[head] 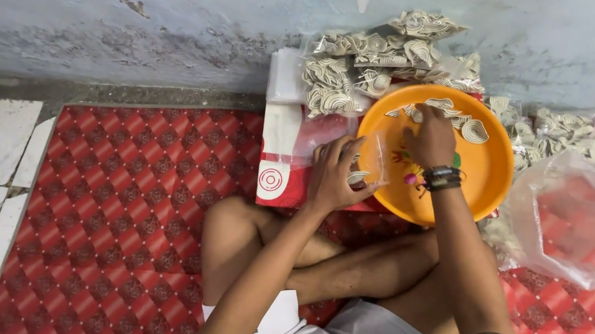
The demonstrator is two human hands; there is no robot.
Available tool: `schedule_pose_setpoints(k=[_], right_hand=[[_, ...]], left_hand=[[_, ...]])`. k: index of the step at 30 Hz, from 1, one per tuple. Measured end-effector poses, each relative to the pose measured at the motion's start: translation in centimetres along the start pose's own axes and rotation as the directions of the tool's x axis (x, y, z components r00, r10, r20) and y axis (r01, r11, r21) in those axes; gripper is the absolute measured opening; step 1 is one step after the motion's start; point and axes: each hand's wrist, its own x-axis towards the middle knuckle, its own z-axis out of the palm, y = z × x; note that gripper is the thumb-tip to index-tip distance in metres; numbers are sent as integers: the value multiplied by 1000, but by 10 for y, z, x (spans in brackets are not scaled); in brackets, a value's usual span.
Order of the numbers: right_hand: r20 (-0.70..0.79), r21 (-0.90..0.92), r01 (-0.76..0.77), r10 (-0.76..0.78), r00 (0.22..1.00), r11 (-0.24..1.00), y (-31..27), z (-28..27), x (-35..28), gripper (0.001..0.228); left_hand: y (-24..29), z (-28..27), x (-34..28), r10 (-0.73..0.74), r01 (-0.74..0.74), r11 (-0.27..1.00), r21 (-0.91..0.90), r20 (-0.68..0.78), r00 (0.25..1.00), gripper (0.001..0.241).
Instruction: The person is manually picking up small bundles of snacks and placing them into a plastic bag for packaging.
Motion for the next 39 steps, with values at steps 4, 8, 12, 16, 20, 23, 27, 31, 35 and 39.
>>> schedule_pose_setpoints(k=[4, 8, 12, 16, 20, 23, 27, 31, 35, 39], right_hand=[[61, -125, -21, 29, 998, 992, -21, 14, 18, 58], [-42, -229, -49, 41, 998, 972, -32, 33, 25, 32], [-123, -274, -10, -25, 992, 962, -25, 44, 26, 25], [-45, -223, 66, -78, 996, 973, -29, 27, 24, 21], [13, -180, 102, -102, 995, 978, -15, 24, 25, 13], [30, -192, 144, -141, 990, 971, -3, 26, 25, 13], [-1, -57, 110, -110, 994, 992, -14, 5, 18, 19], [-82, 43, 81, -77, 994, 996, -15, -5, 6, 27], [-144, 250, 50, -14, 989, 967, 5, 2, 10, 23], [-98, 309, 57, -28, 995, 949, -2, -12, 11, 22]], left_hand=[[0, 0, 0, -4, 4, 1000, -4, -13, 1000, 96], [-11, 10, -4, 0, 0, 1000, 24, -7, 1000, 102], [-11, 10, -6, -2, 2, 1000, 16, 1, 1000, 102], [-11, 9, -4, 0, 0, 1000, 13, -4, 1000, 101], [-8, 8, -5, 4, -4, 1000, 22, -17, 1000, 98], [-6, 5, -5, 5, -5, 1000, 20, -23, 1000, 97], [-8, 8, -6, 0, 1, 1000, 18, -15, 1000, 97], [-8, 8, -9, -6, 6, 1000, 25, -14, 1000, 97], [-7, 8, -9, 3, -3, 1000, 14, -37, 999, 98], [-9, 9, -10, 1, 0, 1000, 16, -61, 998, 95]])
